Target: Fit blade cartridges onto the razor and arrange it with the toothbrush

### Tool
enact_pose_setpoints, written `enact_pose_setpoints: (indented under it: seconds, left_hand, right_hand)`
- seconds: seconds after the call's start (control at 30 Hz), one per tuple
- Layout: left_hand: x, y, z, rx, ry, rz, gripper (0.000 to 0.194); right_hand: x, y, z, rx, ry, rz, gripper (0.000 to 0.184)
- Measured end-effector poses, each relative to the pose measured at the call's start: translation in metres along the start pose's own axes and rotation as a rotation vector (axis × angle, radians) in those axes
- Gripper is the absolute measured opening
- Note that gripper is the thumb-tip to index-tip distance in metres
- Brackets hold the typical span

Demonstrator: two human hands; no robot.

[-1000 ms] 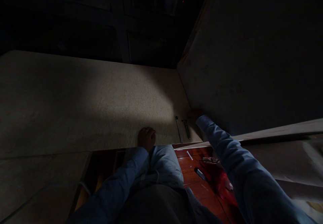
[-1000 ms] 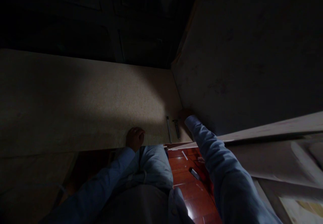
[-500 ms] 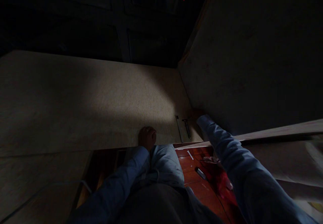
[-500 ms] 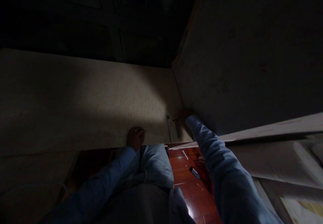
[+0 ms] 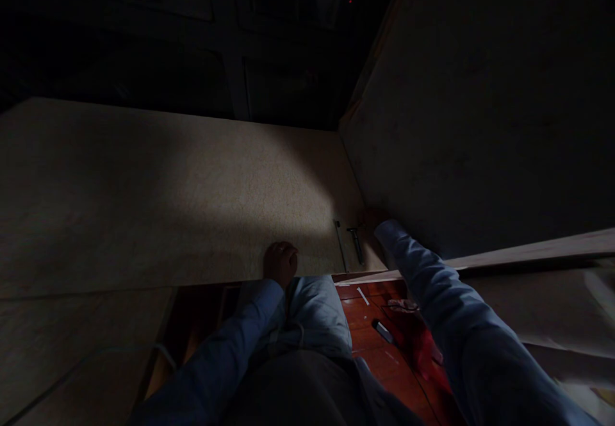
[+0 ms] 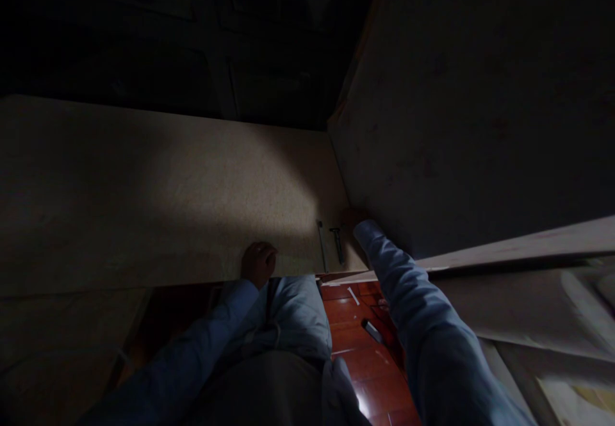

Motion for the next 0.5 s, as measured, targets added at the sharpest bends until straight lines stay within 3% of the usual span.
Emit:
enact_pose_setpoints:
  seconds: [0.27,0.5]
  left_hand:
    - [0.0000,0.0006,-0.0006,-0.003,0.001,0.001,0.019]
    - [0.0010,0.0011,-0.0022,-0.001,0.004,0.004,0.020]
  right_hand:
    - [0.0009,-0.0012,-0.0015,0.024,0.049,-0.072,0.034]
    - [0.0074,0.0057,0.0009,-0.037,0.072,-0.026,0.035]
Point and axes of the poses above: each hand's wrist, its own x-axis away from the middle knuckle, its own y-axis out of the palm, z = x × y, the point moved 3 cm from there along -x, towards the middle knuckle, and after that the axes turned 4 degrees about z, right-handed, at the moved point
